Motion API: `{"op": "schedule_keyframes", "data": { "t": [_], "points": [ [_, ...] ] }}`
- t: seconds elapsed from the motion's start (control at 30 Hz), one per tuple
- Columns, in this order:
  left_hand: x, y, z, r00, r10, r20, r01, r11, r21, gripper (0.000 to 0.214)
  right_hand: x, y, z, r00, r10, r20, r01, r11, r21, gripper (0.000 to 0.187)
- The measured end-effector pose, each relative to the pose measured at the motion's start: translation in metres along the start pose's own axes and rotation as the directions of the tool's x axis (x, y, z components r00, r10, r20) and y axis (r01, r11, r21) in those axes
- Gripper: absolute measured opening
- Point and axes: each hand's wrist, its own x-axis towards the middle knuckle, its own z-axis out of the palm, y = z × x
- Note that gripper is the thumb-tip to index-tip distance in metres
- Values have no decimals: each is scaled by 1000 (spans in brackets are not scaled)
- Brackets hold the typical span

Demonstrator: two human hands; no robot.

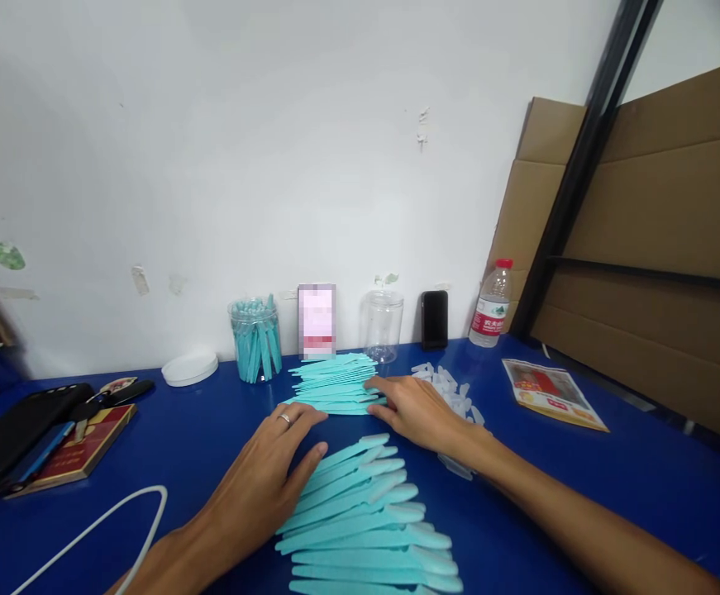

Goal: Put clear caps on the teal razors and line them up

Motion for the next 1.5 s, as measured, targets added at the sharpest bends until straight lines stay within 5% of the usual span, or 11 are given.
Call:
{"op": "schedule_keyframes", "data": {
  "t": [0.13,0.3,0.43,0.8,0.97,1.2,1.33,1.5],
  "points": [
    [1,-1,1,1000,6,9,-6,1000,3,31,1,1,2,1000,8,-15,-9,999,-47,16],
    [2,-8,6,1000,1,3,-1,1000,15,30,1,2,3,999,-18,-45,16,998,-53,31],
    [5,-12,10,1000,19,-12,-19,999,32,29,1,0,7,996,-82,-34,79,992,-96,23],
    [4,-13,8,999,-33,-23,33,999,-20,31,4,0,15,969,-121,-217,79,978,-193,23],
    [5,-10,2,990,-70,-120,69,998,-15,37,0,-4,14,904,-256,-341,180,954,-240,24],
    [5,-3,-5,998,-37,-41,38,999,31,28,-4,-20,6,772,-349,-532,262,936,-233,19],
    [5,-8,-5,993,-60,-101,64,997,38,28,-2,-21,3,785,-350,-511,296,937,-187,21],
    [6,-16,-7,978,-38,-204,51,997,57,28,-2,-15,-4,855,-269,-444,313,949,27,34]
  ]
}}
